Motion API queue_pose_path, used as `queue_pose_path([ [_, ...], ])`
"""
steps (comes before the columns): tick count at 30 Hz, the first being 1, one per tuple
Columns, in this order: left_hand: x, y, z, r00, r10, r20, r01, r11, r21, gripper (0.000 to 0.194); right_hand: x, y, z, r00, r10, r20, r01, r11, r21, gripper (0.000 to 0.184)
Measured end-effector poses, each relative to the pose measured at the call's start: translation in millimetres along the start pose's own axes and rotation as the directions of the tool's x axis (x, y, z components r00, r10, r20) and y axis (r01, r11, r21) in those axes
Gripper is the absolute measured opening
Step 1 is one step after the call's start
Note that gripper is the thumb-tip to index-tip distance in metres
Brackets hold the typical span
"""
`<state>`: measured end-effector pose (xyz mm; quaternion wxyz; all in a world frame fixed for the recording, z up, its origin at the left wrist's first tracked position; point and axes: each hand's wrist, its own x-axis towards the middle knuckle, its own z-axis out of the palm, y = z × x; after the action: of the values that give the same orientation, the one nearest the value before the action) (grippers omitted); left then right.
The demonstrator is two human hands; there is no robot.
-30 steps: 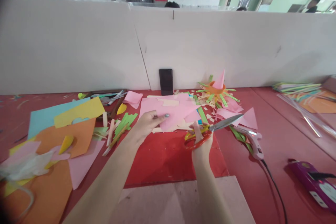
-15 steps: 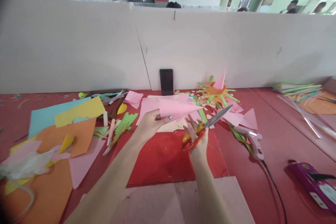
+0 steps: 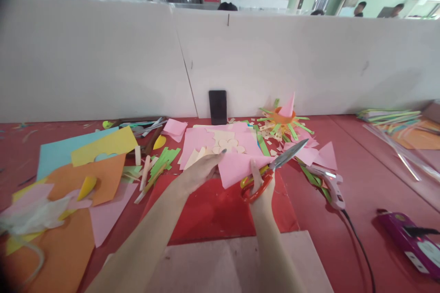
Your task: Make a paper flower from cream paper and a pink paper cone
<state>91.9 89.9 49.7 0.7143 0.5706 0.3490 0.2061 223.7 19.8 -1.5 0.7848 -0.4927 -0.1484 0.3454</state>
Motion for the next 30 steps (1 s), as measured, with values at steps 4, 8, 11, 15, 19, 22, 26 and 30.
queue_pose_path([
  [4, 5.8, -8.4, -3.1, 0.996, 0.0, -0.088, -0.004, 0.999, -0.044, 0.043, -1.0, 2.2, 2.7, 0.998, -0.027, 0.065, 0.024, 0.999, 0.038, 0.028],
  [8, 4.8, -6.7, -1.7, 0.984, 0.108, -0.143, -0.1, 0.993, 0.06, 0.042, -3.7, 0.9, 6.6, 0.988, -0.039, 0.149, 0.025, 0.995, 0.097, 0.025],
  [11, 0.4, -1.4, 1.5, 0.989, 0.095, -0.115, -0.074, 0.983, 0.168, 0.04, -4.5, -1.2, 7.0, 0.992, -0.026, 0.125, 0.014, 0.995, 0.094, 0.029],
  [15, -4.5, 2.9, 5.3, 0.991, 0.119, -0.068, -0.101, 0.969, 0.225, 0.034, -3.3, -1.5, 5.6, 0.999, -0.004, 0.042, 0.002, 0.999, 0.044, 0.033],
  [19, -3.8, 4.6, 7.8, 0.983, 0.146, -0.115, -0.137, 0.987, 0.082, 0.033, -1.0, 3.1, 5.4, 0.995, 0.024, 0.094, -0.033, 0.995, 0.093, 0.033],
  [22, -1.5, 8.0, 8.6, 0.968, 0.156, -0.198, -0.2, 0.955, -0.221, 0.034, -0.5, 5.3, 7.2, 0.986, 0.03, 0.166, -0.054, 0.989, 0.141, 0.033],
  [26, -2.3, 12.9, 10.3, 0.952, 0.155, -0.264, -0.234, 0.925, -0.301, 0.035, -2.8, 3.9, 10.1, 0.971, 0.049, 0.233, -0.078, 0.99, 0.12, 0.033],
  [30, -9.8, 16.3, 19.3, 0.96, 0.136, -0.244, -0.125, 0.99, 0.06, 0.031, -4.8, 4.1, 10.8, 0.965, 0.089, 0.248, -0.121, 0.985, 0.119, 0.032],
])
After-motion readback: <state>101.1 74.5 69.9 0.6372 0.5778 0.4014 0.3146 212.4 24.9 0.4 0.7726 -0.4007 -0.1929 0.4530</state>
